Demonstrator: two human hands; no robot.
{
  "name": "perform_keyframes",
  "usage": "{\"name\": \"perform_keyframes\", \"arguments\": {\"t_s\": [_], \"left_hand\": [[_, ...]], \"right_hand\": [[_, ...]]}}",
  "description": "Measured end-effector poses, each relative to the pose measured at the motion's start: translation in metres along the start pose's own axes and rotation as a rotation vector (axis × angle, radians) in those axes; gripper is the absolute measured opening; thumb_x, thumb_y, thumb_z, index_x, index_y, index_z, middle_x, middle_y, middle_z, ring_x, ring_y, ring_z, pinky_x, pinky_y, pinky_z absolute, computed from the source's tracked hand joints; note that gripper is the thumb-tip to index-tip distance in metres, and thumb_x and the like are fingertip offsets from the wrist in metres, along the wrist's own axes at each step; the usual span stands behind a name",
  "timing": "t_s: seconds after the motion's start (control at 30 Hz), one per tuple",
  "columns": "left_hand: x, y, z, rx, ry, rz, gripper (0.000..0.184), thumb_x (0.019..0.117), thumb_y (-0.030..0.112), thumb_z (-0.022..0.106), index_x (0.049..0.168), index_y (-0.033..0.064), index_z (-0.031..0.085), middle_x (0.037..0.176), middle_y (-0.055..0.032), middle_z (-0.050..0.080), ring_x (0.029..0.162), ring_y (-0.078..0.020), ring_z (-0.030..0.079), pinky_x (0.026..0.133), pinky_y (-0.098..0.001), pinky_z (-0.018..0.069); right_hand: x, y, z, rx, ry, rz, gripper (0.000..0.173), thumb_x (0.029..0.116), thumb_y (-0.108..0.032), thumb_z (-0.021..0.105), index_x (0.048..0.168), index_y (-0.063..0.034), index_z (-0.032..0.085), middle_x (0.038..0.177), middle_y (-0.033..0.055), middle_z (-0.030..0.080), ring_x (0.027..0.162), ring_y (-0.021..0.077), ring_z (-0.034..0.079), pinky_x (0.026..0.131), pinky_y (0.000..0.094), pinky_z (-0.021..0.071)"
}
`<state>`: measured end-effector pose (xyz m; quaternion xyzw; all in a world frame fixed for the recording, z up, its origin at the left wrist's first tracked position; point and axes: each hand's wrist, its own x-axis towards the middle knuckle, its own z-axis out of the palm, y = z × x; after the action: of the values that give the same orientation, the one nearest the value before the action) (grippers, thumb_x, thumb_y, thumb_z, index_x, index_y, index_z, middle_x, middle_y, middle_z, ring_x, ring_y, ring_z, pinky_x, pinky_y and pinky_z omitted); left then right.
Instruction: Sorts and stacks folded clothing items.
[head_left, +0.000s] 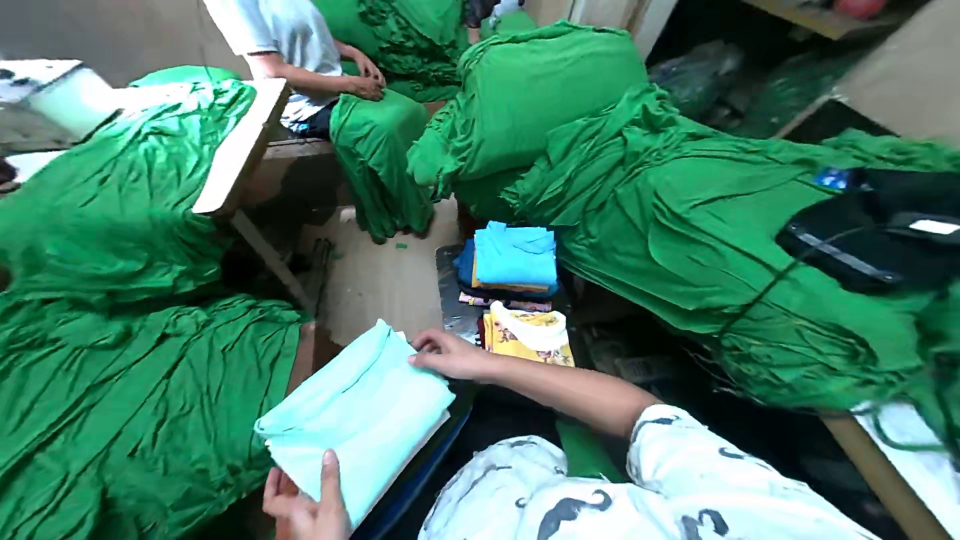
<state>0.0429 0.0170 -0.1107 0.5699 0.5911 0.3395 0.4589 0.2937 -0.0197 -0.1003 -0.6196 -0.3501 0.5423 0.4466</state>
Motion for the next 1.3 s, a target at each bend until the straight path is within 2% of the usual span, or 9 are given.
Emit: {"name": "perform_keyframes", "arguments": {"t_s": [0.1,0.23,0.53,0.67,0.77,0.87,1.03,1.23,1.3], "left_hand": [[0.013,-0.033,0.003,0.005,0.048,0.014,0.078,0.1002,0.014,0.058,0.155,-0.0128,0.009,0.155,-0.0393,0.025,0.142,-0.033,0.039,0.115,-0.0379,0.0372],[0.011,-0.029,0.002,0.02,0.038,-0.013,0.076,0.1012,0.014,0.056,0.155,-0.0125,0.009,0.155,-0.0374,0.027,0.142,-0.0298,0.039,0.116,-0.035,0.0362],[0.012,-0.019,0.002,-0.007,0.027,-0.096,0.072,0.104,0.019,0.054,0.156,-0.0069,0.012,0.151,-0.0333,0.035,0.132,-0.0217,0.048,0.107,-0.0328,0.0435],[0.016,-0.019,-0.003,-0.026,0.035,-0.129,0.068,0.1044,0.019,0.053,0.155,-0.0066,0.016,0.146,-0.0308,0.04,0.124,-0.0187,0.052,0.102,-0.0318,0.0465],[0.015,-0.016,-0.009,-0.034,0.04,-0.148,0.066,0.1036,0.019,0.052,0.154,-0.0056,0.018,0.137,-0.0249,0.046,0.111,-0.0102,0.057,0.094,-0.0259,0.0501],[0.014,-0.021,-0.018,-0.035,0.042,-0.145,0.072,0.1018,0.021,0.056,0.155,-0.0057,0.015,0.141,-0.0277,0.044,0.116,-0.0121,0.056,0.097,-0.0275,0.0495],[0.019,-0.028,-0.02,-0.041,0.04,-0.172,0.077,0.1014,0.022,0.058,0.157,-0.0037,0.013,0.146,-0.0294,0.04,0.122,-0.0164,0.054,0.101,-0.0317,0.0482],[0.032,-0.03,-0.016,-0.061,0.007,-0.169,0.076,0.0982,0.022,0.064,0.155,-0.0043,0.021,0.14,-0.0272,0.047,0.117,-0.0155,0.057,0.098,-0.0321,0.0505],[0.035,-0.032,-0.015,-0.091,0.002,-0.181,0.07,0.0981,0.019,0.065,0.15,-0.0059,0.026,0.128,-0.0216,0.053,0.105,-0.0095,0.061,0.091,-0.028,0.0533]], "right_hand": [[-0.027,0.049,-0.05,-0.172,0.378,0.018,0.053,0.102,-0.018,0.061,0.143,0.0107,0.042,0.142,0.0315,0.05,0.126,0.0377,0.057,0.105,0.0454,0.0488],[-0.074,0.13,-0.105,0.034,0.846,0.453,0.072,0.0944,-0.015,0.07,0.151,0.0081,0.032,0.15,0.0358,0.038,0.138,0.0462,0.043,0.111,0.0545,0.0408],[-0.1,0.156,-0.133,0.436,0.632,0.817,0.058,0.1025,-0.037,0.061,0.145,-0.0008,0.045,0.138,0.0226,0.054,0.115,0.0305,0.059,0.095,0.0434,0.0509],[-0.093,0.157,-0.139,0.336,0.535,0.879,0.059,0.0992,-0.056,0.058,0.134,-0.0082,0.055,0.107,0.011,0.061,0.078,0.0139,0.056,0.066,0.028,0.0472],[-0.089,0.156,-0.137,0.367,0.57,0.886,0.06,0.0993,-0.051,0.062,0.138,-0.0057,0.052,0.117,0.0154,0.06,0.091,0.0207,0.061,0.076,0.0339,0.0521],[-0.093,0.154,-0.125,0.464,0.634,0.852,0.071,0.1009,-0.036,0.065,0.153,0.0006,0.034,0.151,0.0269,0.042,0.134,0.0407,0.048,0.105,0.0561,0.046],[-0.098,0.126,-0.113,0.655,0.664,0.786,0.052,0.106,-0.025,0.055,0.15,-0.004,0.038,0.15,0.0219,0.043,0.131,0.0331,0.051,0.104,0.0461,0.0474],[-0.091,0.127,-0.129,0.604,0.629,0.891,0.06,0.1021,-0.05,0.057,0.146,-0.009,0.046,0.136,0.0197,0.054,0.112,0.0274,0.06,0.092,0.0391,0.0514],[-0.087,0.138,-0.135,0.544,0.574,0.876,0.054,0.1006,-0.055,0.056,0.132,-0.0119,0.054,0.104,0.0101,0.058,0.08,0.0161,0.058,0.067,0.0279,0.05]]}}
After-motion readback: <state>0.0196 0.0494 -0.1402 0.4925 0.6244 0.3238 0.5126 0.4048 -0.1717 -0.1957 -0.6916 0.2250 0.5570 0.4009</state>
